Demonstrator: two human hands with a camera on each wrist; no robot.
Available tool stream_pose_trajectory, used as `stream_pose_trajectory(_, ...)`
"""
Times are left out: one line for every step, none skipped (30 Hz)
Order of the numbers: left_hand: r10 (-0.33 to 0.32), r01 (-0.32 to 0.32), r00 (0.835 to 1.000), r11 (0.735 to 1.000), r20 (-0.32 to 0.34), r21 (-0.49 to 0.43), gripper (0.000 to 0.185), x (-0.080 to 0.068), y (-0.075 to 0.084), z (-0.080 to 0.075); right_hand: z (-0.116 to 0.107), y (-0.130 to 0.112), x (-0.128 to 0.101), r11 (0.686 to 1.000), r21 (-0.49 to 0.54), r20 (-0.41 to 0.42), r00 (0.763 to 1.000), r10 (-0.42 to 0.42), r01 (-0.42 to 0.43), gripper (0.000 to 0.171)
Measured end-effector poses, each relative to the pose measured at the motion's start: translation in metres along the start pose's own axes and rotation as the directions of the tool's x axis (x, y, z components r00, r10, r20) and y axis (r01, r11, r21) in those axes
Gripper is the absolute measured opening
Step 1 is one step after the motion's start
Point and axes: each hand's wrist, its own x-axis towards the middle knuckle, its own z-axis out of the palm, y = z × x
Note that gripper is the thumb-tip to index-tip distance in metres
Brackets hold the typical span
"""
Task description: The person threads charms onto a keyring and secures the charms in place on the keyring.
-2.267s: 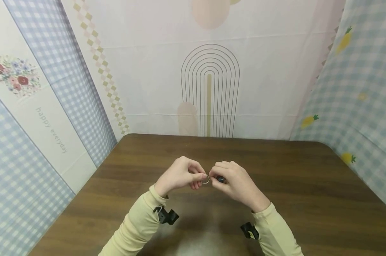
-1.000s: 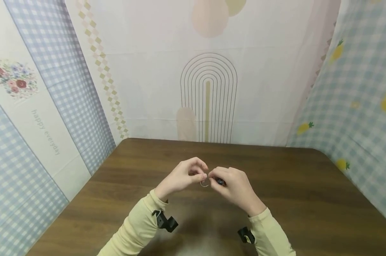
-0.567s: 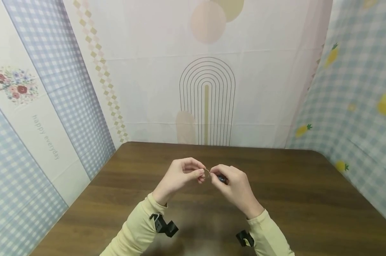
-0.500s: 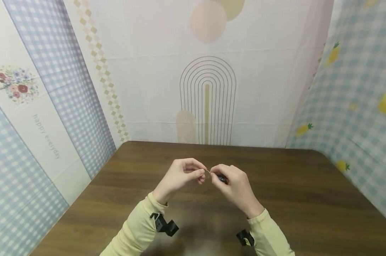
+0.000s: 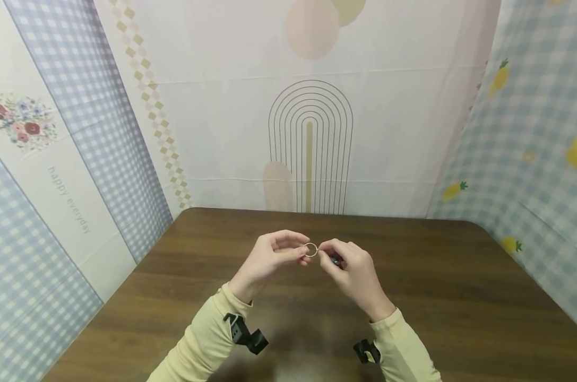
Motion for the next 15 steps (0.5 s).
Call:
stream_pose_trajectory(0.006,-0.006,1.000,1.000,-0.009,-0.010,0.029,0.000,0.000,-0.001,-0.001,0.000,0.000,1.000,-0.017,0.018,1.000,-0.008,0.009,0.027)
stream_pose_trajectory(0.009,-0.010,1.000,1.000,-0.014,-0.017,0.028,-0.001,0.000,-0.001,-0.002,0.000,0.000,0.999,-0.039,0.035,0.999,-0.022,0.023,0.022)
stream_pose_trajectory(0.010,-0.010,1.000,1.000,-0.012,-0.014,0.028,-0.001,0.000,-0.002,-0.004,0.000,0.001,0.998,-0.059,0.054,0.998,-0.035,0.038,0.017)
stream_pose_trajectory(0.010,-0.010,1.000,1.000,-0.005,-0.009,0.029,-0.002,0.000,-0.003,-0.005,0.000,0.001,0.995,-0.078,0.072,0.996,-0.051,0.056,0.010)
stream_pose_trajectory(0.006,-0.006,1.000,1.000,0.001,-0.002,0.029,-0.002,0.001,-0.004,-0.007,0.000,0.001,0.993,-0.095,0.089,0.994,-0.067,0.075,0.006)
stream_pose_trajectory(0.002,-0.002,1.000,1.000,0.009,0.010,0.029,-0.003,0.001,-0.004,-0.008,0.000,0.001,0.990,-0.107,0.104,0.991,-0.080,0.092,0.009)
stream_pose_trajectory(-0.003,0.003,1.000,1.000,0.019,0.024,0.029,-0.004,0.002,-0.005,-0.009,-0.001,0.001,0.988,-0.115,0.118,0.989,-0.090,0.103,0.017)
stream_pose_trajectory(-0.010,0.009,1.000,0.999,0.028,0.041,0.029,-0.004,0.002,-0.006,-0.010,-0.002,0.002,0.986,-0.121,0.124,0.987,-0.103,0.118,0.024)
stream_pose_trajectory(-0.018,0.016,0.999,0.998,0.037,0.063,0.029,-0.005,0.003,-0.007,-0.011,-0.002,0.002,0.984,-0.122,0.133,0.985,-0.110,0.127,0.028)
stream_pose_trajectory(-0.024,0.020,0.999,0.996,0.045,0.082,0.028,-0.005,0.004,-0.007,-0.011,-0.003,0.002,0.983,-0.121,0.137,0.983,-0.125,0.142,0.030)
stream_pose_trajectory(-0.032,0.027,0.998,0.995,0.053,0.098,0.028,-0.005,0.004,-0.008,-0.011,-0.004,0.002,0.981,-0.119,0.141,0.981,-0.137,0.154,0.029)
stream_pose_trajectory(-0.040,0.033,0.997,0.993,0.065,0.116,0.027,-0.006,0.004,-0.008,-0.012,-0.004,0.003,0.980,-0.116,0.148,0.978,-0.144,0.161,0.030)
stream_pose_trajectory(-0.048,0.037,0.996,0.991,0.077,0.131,0.027,-0.006,0.005,-0.009,-0.012,-0.004,0.003,0.978,-0.110,0.148,0.976,-0.161,0.178,0.029)
stream_pose_trajectory(-0.057,0.044,0.995,0.989,0.088,0.144,0.027,-0.007,0.005,-0.009,-0.012,-0.004,0.003,0.975,-0.105,0.149,0.972,-0.181,0.198,0.028)
stream_pose_trajectory(-0.065,0.050,0.993,0.987,0.099,0.154,0.026,-0.007,0.006,-0.010,-0.013,-0.005,0.003,0.974,-0.104,0.161,0.970,-0.183,0.201,0.029)
